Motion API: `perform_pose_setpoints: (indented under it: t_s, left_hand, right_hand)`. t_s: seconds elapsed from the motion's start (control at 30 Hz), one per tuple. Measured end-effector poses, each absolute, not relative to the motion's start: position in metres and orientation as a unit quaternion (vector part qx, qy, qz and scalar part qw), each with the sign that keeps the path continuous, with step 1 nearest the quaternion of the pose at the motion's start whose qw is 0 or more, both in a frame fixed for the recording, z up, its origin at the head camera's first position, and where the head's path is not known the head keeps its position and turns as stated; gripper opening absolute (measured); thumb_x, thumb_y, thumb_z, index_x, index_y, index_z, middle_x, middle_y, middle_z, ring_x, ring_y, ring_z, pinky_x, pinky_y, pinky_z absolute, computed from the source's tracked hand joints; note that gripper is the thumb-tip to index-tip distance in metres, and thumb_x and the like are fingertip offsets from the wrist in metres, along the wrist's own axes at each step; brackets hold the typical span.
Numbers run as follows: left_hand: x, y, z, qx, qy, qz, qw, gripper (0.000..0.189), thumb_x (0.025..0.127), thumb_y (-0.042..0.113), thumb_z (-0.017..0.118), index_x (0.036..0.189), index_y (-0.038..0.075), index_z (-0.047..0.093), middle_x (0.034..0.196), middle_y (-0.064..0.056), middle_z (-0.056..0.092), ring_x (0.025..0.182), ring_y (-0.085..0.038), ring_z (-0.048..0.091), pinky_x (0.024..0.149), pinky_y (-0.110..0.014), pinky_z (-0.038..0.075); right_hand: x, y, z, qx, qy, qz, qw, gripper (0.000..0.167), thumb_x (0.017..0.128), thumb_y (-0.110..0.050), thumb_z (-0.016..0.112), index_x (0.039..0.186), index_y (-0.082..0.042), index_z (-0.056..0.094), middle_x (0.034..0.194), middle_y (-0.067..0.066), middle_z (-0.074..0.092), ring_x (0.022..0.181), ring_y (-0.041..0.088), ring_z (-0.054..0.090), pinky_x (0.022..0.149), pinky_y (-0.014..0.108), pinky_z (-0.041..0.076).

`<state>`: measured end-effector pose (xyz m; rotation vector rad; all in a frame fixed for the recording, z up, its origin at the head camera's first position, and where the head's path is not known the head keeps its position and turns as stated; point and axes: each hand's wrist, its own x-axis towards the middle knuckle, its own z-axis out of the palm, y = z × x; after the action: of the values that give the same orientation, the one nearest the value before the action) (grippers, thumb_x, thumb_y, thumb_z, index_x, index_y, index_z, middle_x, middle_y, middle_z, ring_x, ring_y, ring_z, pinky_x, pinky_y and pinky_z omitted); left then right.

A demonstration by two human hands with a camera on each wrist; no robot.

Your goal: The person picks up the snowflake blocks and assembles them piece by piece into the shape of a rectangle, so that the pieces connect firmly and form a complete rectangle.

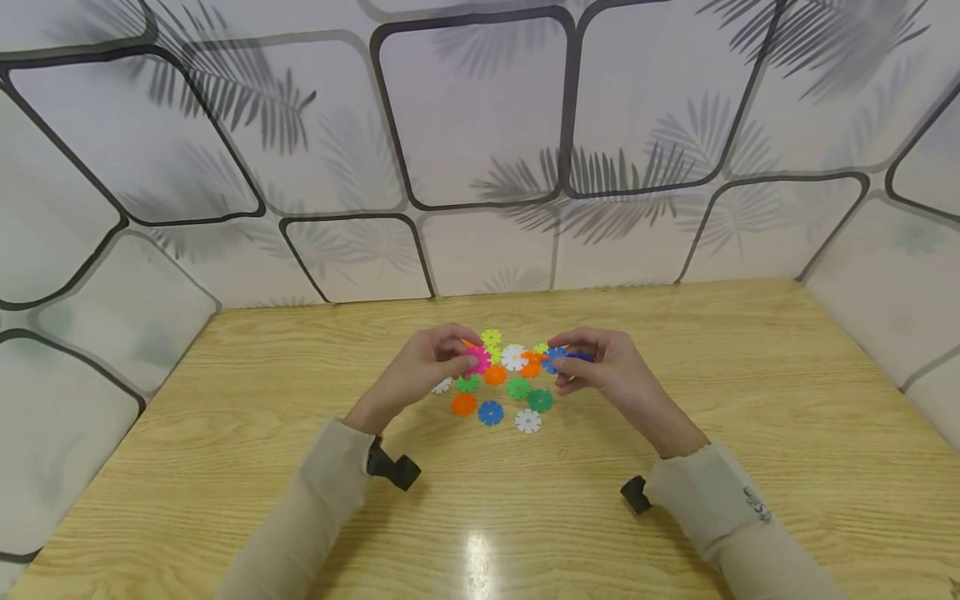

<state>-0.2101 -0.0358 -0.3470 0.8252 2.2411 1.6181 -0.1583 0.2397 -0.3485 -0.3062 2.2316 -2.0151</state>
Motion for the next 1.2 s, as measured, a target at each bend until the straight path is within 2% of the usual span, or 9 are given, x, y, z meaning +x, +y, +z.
perform_pose_setpoints:
  t_s: [0.2, 0.43, 0.53, 0.77, 0.9, 1.03, 1.2]
  left_hand:
    - [-0.207, -0.031, -0.347, 0.282, 0.770, 0.558, 0.126, 0.014, 0.097, -0.004, 0.064, 0.110, -0.008, 0.064, 0.091, -0.016, 0.070, 0.087, -0.049, 0.062, 0.082, -0.059, 0.053]
    - [-0.205, -0.030, -0.346, 0.299, 0.775, 0.546, 0.110, 0.009, 0.097, -0.003, 0.065, 0.105, -0.007, 0.065, 0.091, -0.016, 0.069, 0.085, -0.048, 0.062, 0.079, -0.055, 0.053]
    - [-0.204, -0.028, -0.346, 0.298, 0.781, 0.539, 0.105, 0.007, 0.097, -0.002, 0.065, 0.103, -0.006, 0.066, 0.092, -0.017, 0.069, 0.086, -0.046, 0.063, 0.079, -0.052, 0.054]
    - [-0.204, -0.025, -0.347, 0.293, 0.810, 0.502, 0.076, 0.006, 0.097, 0.000, 0.066, 0.102, -0.003, 0.068, 0.095, -0.013, 0.072, 0.087, -0.033, 0.067, 0.078, -0.028, 0.055]
    - [-0.204, -0.024, -0.347, 0.289, 0.819, 0.492, 0.065, 0.005, 0.097, 0.001, 0.067, 0.102, -0.002, 0.068, 0.096, -0.013, 0.072, 0.088, -0.032, 0.067, 0.077, -0.025, 0.053]
    - [-0.203, -0.022, -0.347, 0.296, 0.814, 0.497, 0.061, 0.005, 0.097, 0.000, 0.067, 0.102, -0.002, 0.067, 0.098, -0.014, 0.072, 0.090, -0.036, 0.068, 0.077, -0.025, 0.054]
    - [-0.201, -0.020, -0.348, 0.304, 0.800, 0.514, 0.058, 0.005, 0.096, -0.002, 0.067, 0.101, -0.004, 0.067, 0.098, -0.015, 0.072, 0.089, -0.039, 0.068, 0.076, -0.023, 0.054]
  right_hand:
    - [-0.158, 0.240, -0.348, -0.105, 0.730, -0.673, 0.059, 0.021, 0.098, 0.003, 0.063, 0.119, 0.005, 0.066, 0.092, 0.003, 0.073, 0.076, 0.017, 0.070, 0.071, 0.032, 0.060]
    - [-0.158, 0.239, -0.347, -0.102, 0.729, -0.674, 0.061, 0.022, 0.098, 0.004, 0.063, 0.119, 0.006, 0.065, 0.091, 0.004, 0.073, 0.075, 0.016, 0.069, 0.071, 0.032, 0.060]
    - [-0.158, 0.239, -0.348, -0.100, 0.729, -0.674, 0.065, 0.025, 0.098, 0.004, 0.063, 0.121, 0.011, 0.063, 0.091, 0.004, 0.072, 0.075, 0.016, 0.069, 0.072, 0.032, 0.060]
    - [-0.158, 0.238, -0.347, -0.099, 0.732, -0.671, 0.069, 0.032, 0.098, 0.002, 0.063, 0.125, 0.018, 0.056, 0.092, 0.003, 0.072, 0.076, 0.015, 0.069, 0.073, 0.032, 0.060]
    - [-0.158, 0.238, -0.348, -0.099, 0.727, -0.676, 0.072, 0.032, 0.098, 0.003, 0.062, 0.125, 0.019, 0.056, 0.091, 0.005, 0.072, 0.075, 0.016, 0.069, 0.072, 0.032, 0.060]
    - [-0.158, 0.237, -0.349, -0.100, 0.717, -0.686, 0.077, 0.028, 0.098, 0.003, 0.063, 0.123, 0.016, 0.059, 0.089, 0.005, 0.072, 0.075, 0.015, 0.069, 0.072, 0.031, 0.059]
    - [-0.159, 0.236, -0.352, -0.117, 0.673, -0.724, 0.096, 0.018, 0.098, 0.006, 0.060, 0.112, -0.001, 0.069, 0.090, 0.006, 0.074, 0.074, 0.014, 0.069, 0.071, 0.031, 0.060]
